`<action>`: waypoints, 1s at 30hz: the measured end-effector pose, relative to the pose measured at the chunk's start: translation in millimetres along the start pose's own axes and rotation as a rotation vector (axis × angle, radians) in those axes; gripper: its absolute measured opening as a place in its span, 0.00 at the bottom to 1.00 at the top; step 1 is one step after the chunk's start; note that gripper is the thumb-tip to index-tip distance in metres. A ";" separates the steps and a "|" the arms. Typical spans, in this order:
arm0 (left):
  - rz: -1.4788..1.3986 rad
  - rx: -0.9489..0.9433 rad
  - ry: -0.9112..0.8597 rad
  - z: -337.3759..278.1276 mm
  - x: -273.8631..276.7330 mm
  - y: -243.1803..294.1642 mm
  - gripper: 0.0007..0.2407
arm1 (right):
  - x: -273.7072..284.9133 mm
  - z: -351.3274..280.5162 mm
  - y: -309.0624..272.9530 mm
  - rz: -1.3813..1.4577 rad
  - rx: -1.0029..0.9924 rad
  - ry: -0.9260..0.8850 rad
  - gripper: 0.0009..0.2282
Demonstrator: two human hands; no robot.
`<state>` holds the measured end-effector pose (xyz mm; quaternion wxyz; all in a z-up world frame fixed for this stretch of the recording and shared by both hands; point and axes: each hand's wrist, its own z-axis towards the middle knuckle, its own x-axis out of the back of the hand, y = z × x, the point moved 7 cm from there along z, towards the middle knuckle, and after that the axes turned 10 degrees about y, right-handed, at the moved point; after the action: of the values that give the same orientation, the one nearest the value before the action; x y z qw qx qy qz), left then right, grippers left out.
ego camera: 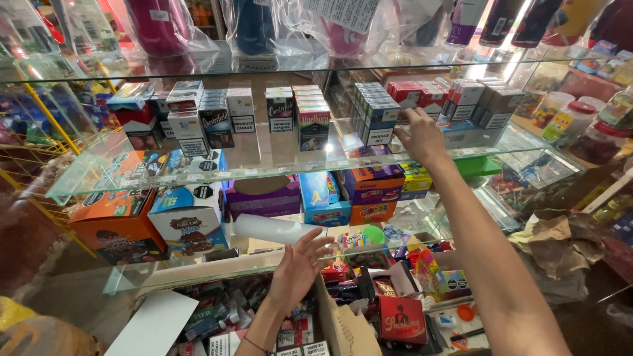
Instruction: Stocking cigarette packs and small boxed items onto glass display shelves from a storage box.
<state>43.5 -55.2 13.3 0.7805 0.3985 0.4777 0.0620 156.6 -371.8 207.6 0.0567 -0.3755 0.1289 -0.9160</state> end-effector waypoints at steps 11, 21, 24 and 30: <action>1.282 0.247 0.118 -34.0 7.2 24.2 0.09 | 21.5 -9.2 2.0 0.214 0.027 0.205 0.08; 2.412 0.676 0.255 -42.3 188.7 -21.7 0.30 | 24.0 -10.2 6.7 0.208 -0.013 0.207 0.09; 2.468 0.822 0.202 -61.8 234.6 -21.3 0.28 | 20.0 -10.4 8.9 0.252 -0.025 0.198 0.06; 2.590 1.071 -0.057 -81.5 195.5 -0.8 0.38 | 31.7 -16.2 18.2 0.307 -0.103 0.251 0.09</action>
<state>83.3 83.5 -141.8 -0.0657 0.7972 -0.2748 0.5336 122.8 -392.4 212.7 0.1601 -0.2366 0.2372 -0.9285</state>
